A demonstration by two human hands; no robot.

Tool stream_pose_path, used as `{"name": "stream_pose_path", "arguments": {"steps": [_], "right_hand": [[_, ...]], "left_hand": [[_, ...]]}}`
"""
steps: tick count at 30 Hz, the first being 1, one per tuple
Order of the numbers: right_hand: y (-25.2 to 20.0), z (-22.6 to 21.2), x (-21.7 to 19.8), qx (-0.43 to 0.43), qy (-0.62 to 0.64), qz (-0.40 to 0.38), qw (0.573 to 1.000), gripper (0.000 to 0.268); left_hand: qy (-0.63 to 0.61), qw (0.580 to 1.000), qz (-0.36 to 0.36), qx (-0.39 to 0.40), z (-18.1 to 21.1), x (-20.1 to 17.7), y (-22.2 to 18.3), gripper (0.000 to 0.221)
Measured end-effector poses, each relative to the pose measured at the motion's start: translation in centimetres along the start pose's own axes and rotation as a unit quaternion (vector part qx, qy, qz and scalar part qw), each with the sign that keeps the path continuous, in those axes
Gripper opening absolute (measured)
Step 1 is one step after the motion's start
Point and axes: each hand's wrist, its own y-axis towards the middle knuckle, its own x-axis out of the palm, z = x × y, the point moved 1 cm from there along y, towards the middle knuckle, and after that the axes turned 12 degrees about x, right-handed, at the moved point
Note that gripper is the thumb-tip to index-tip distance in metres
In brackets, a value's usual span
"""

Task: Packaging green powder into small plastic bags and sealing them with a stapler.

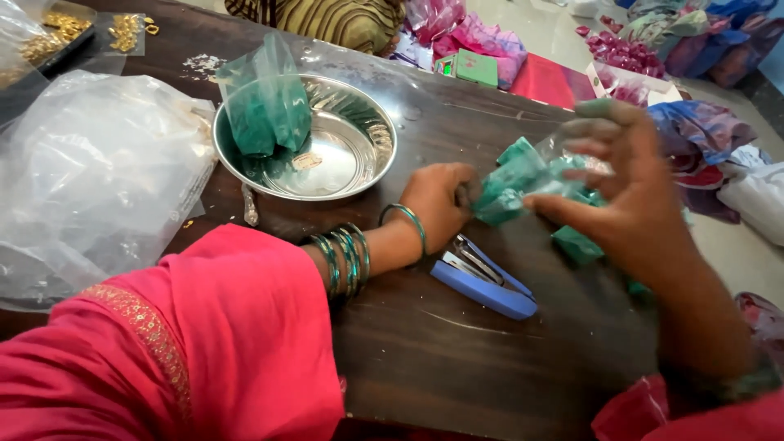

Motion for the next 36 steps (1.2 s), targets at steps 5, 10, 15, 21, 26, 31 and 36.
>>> {"name": "stream_pose_path", "arguments": {"steps": [5,10,15,21,26,31,36], "right_hand": [[-1.1,-4.8,-0.4,-0.021,-0.296,0.051,0.954,0.062],[-0.8,-4.2,-0.2,-0.045,-0.358,-0.018,0.932,0.068],[-1.7,-5.7,-1.2,0.004,-0.526,0.089,0.846,0.065],[-0.3,-2.8,0.0,0.119,-0.281,0.045,0.951,0.056],[-0.2,-3.5,1.2,0.113,-0.259,0.060,0.957,0.037],[-0.7,-4.1,2.4,-0.030,-0.368,0.074,0.927,0.023],[-0.2,-2.5,3.0,-0.079,-0.394,0.107,0.909,0.024]], "left_hand": [[-0.023,0.999,-0.024,0.030,1.3,-0.4,-0.4,0.019],[0.003,0.999,-0.046,0.020,3.0,-1.6,-0.4,0.017],[0.026,0.999,-0.042,0.006,3.0,-1.7,-0.4,0.016],[-0.016,0.999,-0.031,0.025,2.5,-1.2,-0.5,0.016],[-0.034,0.998,-0.041,0.015,2.5,-1.4,-0.3,0.019],[-0.019,0.999,-0.040,0.023,1.9,-0.3,-0.3,0.016],[0.011,0.998,-0.048,0.046,0.3,0.4,-0.5,0.020]]}}
